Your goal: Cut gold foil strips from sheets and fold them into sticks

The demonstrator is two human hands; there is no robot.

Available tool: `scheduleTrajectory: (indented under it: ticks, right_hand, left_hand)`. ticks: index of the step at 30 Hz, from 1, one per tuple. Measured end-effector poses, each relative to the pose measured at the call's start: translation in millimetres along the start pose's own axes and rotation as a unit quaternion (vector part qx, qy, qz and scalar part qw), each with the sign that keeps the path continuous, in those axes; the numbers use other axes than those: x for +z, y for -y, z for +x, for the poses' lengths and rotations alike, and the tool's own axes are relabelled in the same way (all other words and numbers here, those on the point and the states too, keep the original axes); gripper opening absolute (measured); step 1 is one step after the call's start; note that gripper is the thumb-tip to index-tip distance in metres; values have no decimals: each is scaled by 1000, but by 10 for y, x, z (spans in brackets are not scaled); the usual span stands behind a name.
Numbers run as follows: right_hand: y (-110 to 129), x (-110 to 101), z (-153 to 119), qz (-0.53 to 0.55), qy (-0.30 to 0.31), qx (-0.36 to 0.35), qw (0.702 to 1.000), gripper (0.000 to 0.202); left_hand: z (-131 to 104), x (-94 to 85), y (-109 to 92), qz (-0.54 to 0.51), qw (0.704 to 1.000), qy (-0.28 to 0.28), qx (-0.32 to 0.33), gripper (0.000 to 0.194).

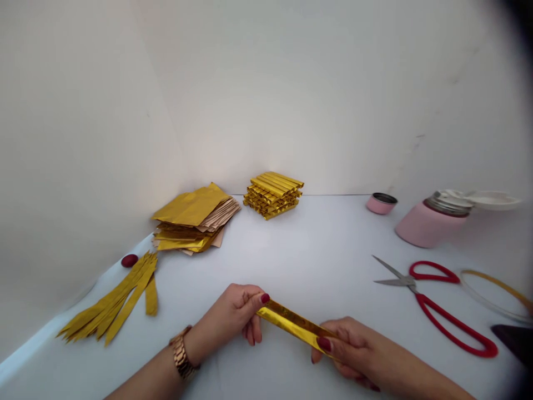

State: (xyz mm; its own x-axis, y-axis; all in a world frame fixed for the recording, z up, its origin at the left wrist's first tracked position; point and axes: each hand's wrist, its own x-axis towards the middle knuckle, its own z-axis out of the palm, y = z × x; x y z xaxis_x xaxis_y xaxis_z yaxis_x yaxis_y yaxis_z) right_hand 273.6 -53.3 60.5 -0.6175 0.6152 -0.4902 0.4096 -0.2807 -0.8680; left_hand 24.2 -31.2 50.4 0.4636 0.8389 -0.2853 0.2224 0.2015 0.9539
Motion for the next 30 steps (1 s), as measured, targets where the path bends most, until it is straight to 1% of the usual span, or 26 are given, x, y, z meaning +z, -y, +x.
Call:
scheduleTrajectory:
  ticks: [4, 7, 11, 14, 17, 19, 22, 25, 28, 30]
  right_hand:
    - [-22, 6, 18, 3, 6, -9, 1000, 42]
    - [-24, 16, 35, 13, 7, -9, 1000, 43]
    - [-32, 25, 52, 18, 7, -17, 1000, 43]
    - [-64, 26, 55, 19, 7, -17, 1000, 42]
    - [-100, 24, 51, 18, 10, -24, 999, 42]
    - [-111, 25, 51, 15, 11, -30, 999, 42]
    - [-110, 29, 63, 19, 11, -31, 999, 42]
    - [-105, 30, 86, 25, 10, -33, 999, 42]
    - [-110, 25, 101, 25, 9, -33, 999, 43]
    - [-117, 22, 101, 25, 6, -30, 999, 44]
  left_hand:
    - [15, 16, 3, 25, 999, -14, 25, 39]
    - [7, 39, 21, 23, 998, -37, 35, 35]
    - [0, 59, 40, 15, 997, -58, 40, 37]
    - [12, 52, 33, 0, 998, -53, 43, 39]
    - [29, 36, 33, -21, 998, -22, 56, 41]
    - [35, 34, 51, -37, 997, -13, 72, 38]
    - [31, 53, 91, -36, 995, -49, 83, 31]
    - [22, 79, 107, -23, 994, -78, 77, 30]
    - [18, 79, 84, -48, 994, -68, 68, 32]
    - [14, 61, 59, -60, 993, -62, 77, 35]
